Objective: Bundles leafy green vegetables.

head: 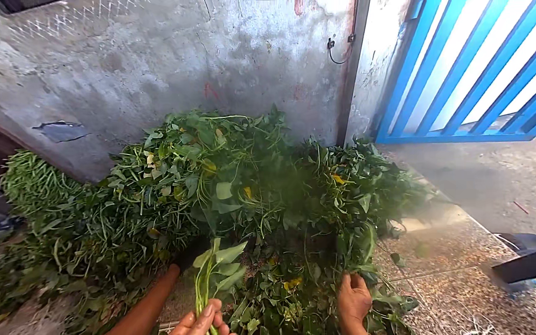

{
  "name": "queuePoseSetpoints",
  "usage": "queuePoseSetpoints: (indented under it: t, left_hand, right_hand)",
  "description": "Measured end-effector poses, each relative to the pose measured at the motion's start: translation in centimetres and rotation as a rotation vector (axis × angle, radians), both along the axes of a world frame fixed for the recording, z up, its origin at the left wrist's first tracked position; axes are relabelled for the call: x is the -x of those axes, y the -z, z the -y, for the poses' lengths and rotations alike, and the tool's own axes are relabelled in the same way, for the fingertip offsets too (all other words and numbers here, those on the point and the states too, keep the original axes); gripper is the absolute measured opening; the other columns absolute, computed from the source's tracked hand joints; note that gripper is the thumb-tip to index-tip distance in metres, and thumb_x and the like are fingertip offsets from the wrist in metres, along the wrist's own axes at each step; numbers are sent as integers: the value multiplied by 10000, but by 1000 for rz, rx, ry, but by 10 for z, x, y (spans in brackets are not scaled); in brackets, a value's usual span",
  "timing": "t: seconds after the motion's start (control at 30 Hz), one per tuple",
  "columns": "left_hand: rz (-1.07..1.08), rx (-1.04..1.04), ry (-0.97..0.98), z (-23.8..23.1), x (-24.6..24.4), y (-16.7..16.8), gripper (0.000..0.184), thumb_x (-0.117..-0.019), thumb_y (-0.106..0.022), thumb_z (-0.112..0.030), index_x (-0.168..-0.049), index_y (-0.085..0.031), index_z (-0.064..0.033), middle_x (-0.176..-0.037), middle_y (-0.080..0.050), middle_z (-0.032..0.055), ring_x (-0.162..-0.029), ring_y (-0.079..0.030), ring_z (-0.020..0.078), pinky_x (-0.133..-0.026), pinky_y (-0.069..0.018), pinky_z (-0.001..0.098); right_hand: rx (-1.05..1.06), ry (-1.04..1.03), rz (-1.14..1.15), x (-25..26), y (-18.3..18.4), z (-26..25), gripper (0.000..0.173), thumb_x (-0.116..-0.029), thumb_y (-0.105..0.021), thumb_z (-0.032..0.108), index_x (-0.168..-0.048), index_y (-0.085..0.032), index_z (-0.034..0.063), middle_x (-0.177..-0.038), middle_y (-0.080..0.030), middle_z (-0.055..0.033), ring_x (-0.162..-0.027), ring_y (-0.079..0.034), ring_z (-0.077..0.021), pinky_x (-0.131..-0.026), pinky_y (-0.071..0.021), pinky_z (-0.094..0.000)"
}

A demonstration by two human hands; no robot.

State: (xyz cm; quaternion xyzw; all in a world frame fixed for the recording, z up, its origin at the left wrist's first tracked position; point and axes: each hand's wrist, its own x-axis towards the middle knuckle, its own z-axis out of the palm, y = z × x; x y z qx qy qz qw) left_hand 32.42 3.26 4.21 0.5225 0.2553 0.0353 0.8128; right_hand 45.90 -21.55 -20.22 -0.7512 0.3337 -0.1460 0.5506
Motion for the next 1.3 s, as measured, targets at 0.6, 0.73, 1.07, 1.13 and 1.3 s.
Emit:
queuePoseSetpoints:
  t: [0.6,0.73,1.07,1.13,1.3]
  left_hand:
    - [88,-361,-70,16,19,-5,223,-818,-793,30,-1008,-678,40,-837,-704,139,-685,-684,203,-607,-598,319]
    - [69,-442,-100,13,22,-4,258,-792,-820,25,-1006,-677,24,-792,-686,109,-637,-656,176,-551,-561,284]
    - [163,-614,-31,7,23,-3,93,-831,-777,-1,-912,-731,-6,-852,-730,93,-619,-648,127,-495,-520,241]
    - [200,-726,13,8,24,-1,65,-834,-770,-31,-896,-750,-39,-788,-718,47,-610,-639,100,-518,-522,239]
    - [305,-843,109,10,24,7,57,-855,-764,-44,-909,-778,-55,-803,-747,21,-707,-694,75,-678,-595,250]
  right_hand:
    - [708,-725,890,132,-121,-89,81,-929,-706,221,-924,-760,161,-853,-732,-19,-879,-699,-199,-878,-549,-408]
    - [730,-708,974,135,-124,-87,61,-931,-683,174,-923,-739,152,-872,-726,-30,-914,-698,-203,-868,-567,-362]
    - [571,-1005,576,144,-154,-79,350,-933,-725,414,-1050,-768,86,-1041,-736,-138,-935,-724,-305,-744,-617,-472]
    - [254,-1269,186,135,-168,-79,702,-895,-669,646,-1313,-682,82,-1242,-669,-193,-1042,-691,-361,-818,-580,-586]
    - [-762,-1301,116,116,-179,-91,351,-945,-730,175,-1254,-652,31,-1089,-738,-62,-918,-705,-133,-785,-594,-326]
